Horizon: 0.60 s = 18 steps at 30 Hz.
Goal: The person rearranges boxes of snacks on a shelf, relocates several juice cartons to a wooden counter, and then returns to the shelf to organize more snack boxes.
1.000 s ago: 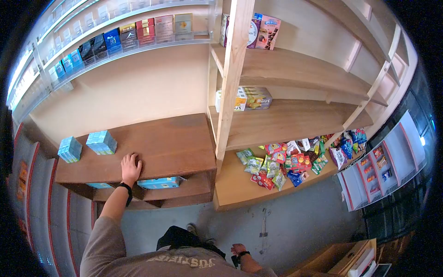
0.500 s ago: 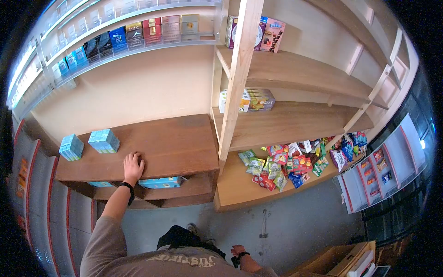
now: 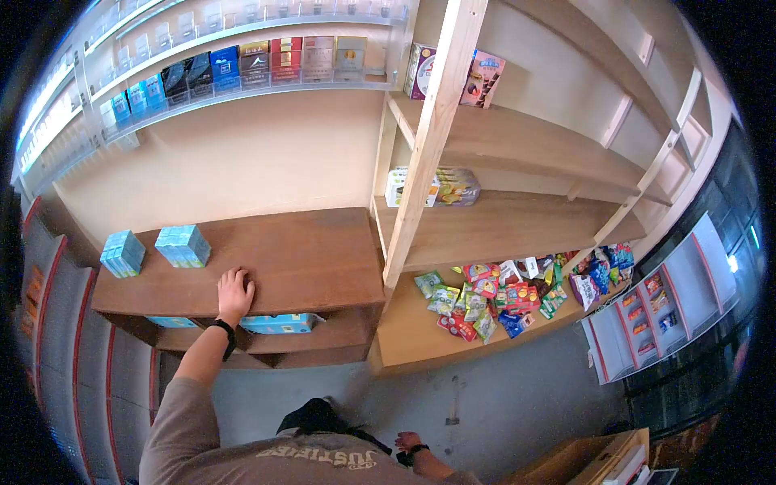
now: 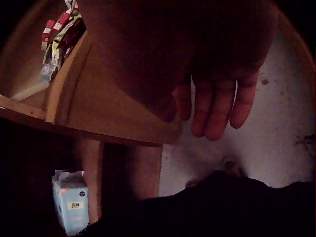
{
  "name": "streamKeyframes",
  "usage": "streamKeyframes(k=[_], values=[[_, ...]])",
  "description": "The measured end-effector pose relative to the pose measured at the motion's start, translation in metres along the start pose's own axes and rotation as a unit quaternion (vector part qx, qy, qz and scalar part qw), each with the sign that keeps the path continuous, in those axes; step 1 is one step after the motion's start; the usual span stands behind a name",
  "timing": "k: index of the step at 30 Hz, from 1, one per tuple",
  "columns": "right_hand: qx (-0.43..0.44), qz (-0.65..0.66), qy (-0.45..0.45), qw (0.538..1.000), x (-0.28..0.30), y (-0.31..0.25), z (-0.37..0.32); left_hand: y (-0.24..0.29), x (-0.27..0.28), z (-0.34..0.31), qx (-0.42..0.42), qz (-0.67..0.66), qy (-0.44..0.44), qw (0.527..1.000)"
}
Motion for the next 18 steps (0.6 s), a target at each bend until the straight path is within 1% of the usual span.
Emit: streamKeyframes(k=[1,2,3,4,5,6,7,8,9,10,11,12,13,14,15,16,17,18], values=[[0.106,-0.035,-0.017,0.994,-0.012,-0.014,0.007,0.0,0.0,0.0,0.001,-0.001,0.0,1.0],[0.107,-0.037,-0.014,0.993,-0.002,-0.007,-0.005,-0.001,-0.002,0.0,0.002,-0.003,0.003,1.0],[-0.014,0.037,-0.003,0.999,-0.005,-0.029,-0.033,-0.003,-0.004,0.0,-0.003,0.004,0.005,1.0],[-0.135,0.111,0.007,0.985,-0.017,-0.07,-0.05,-0.003,-0.004,-0.001,-0.007,0.012,0.008,1.0],[-0.133,0.11,0.008,0.985,-0.013,-0.066,-0.046,-0.002,-0.003,-0.001,-0.007,0.012,0.01,1.0],[0.0,-0.125,0.017,0.992,-0.003,-0.041,-0.015,-0.002,-0.002,-0.001,0.001,0.006,-0.003,1.0],[0.132,-0.351,0.026,0.927,-0.001,-0.03,0.003,-0.002,-0.001,0.0,0.008,0.001,-0.016,1.0],[0.135,-0.351,0.027,0.926,-0.006,-0.044,-0.011,-0.003,-0.001,-0.001,0.007,0.002,-0.013,1.0],[-0.028,-0.083,0.039,0.995,-0.011,-0.059,-0.035,-0.004,-0.003,-0.002,-0.001,0.006,-0.008,1.0],[-0.188,0.194,0.046,0.962,-0.015,-0.064,-0.047,-0.005,-0.004,-0.002,-0.009,0.009,-0.002,1.0],[-0.185,0.194,0.046,0.962,-0.014,-0.068,-0.05,-0.005,-0.003,-0.001,-0.01,0.01,0.0,1.0],[-0.004,-0.148,0.088,0.985,-0.006,-0.062,-0.039,-0.004,-0.003,-0.001,-0.007,0.006,-0.002,1.0],[0.176,-0.468,0.118,0.858,-0.006,-0.058,-0.033,-0.004,-0.003,-0.002,-0.003,0.002,-0.005,1.0],[0.175,-0.467,0.118,0.859,-0.005,-0.056,-0.031,-0.003,-0.002,-0.002,-0.004,0.002,-0.006,1.0],[0.194,-0.381,0.071,0.901,-0.006,-0.059,-0.035,-0.002,-0.001,-0.002,0.0,0.003,-0.009,1.0],[0.21,-0.292,0.024,0.933,-0.007,-0.062,-0.04,-0.001,-0.001,-0.001,0.004,0.003,-0.011,1.0],[0.209,-0.29,0.025,0.933,-0.011,-0.066,-0.042,-0.001,-0.002,-0.001,0.003,0.002,-0.012,1.0],[0.034,-0.074,0.032,0.996,-0.018,-0.077,-0.052,-0.002,-0.003,-0.001,-0.002,0.002,-0.01,1.0]])
Point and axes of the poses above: each hand's wrist, its own z-axis towards the middle knuckle, its own x-axis out of the back of the hand, y = z × x, the point moved 2 cm from there along z, towards the middle knuckle, and after that the axes turned 14 degrees about -x, right-handed, at the moved point
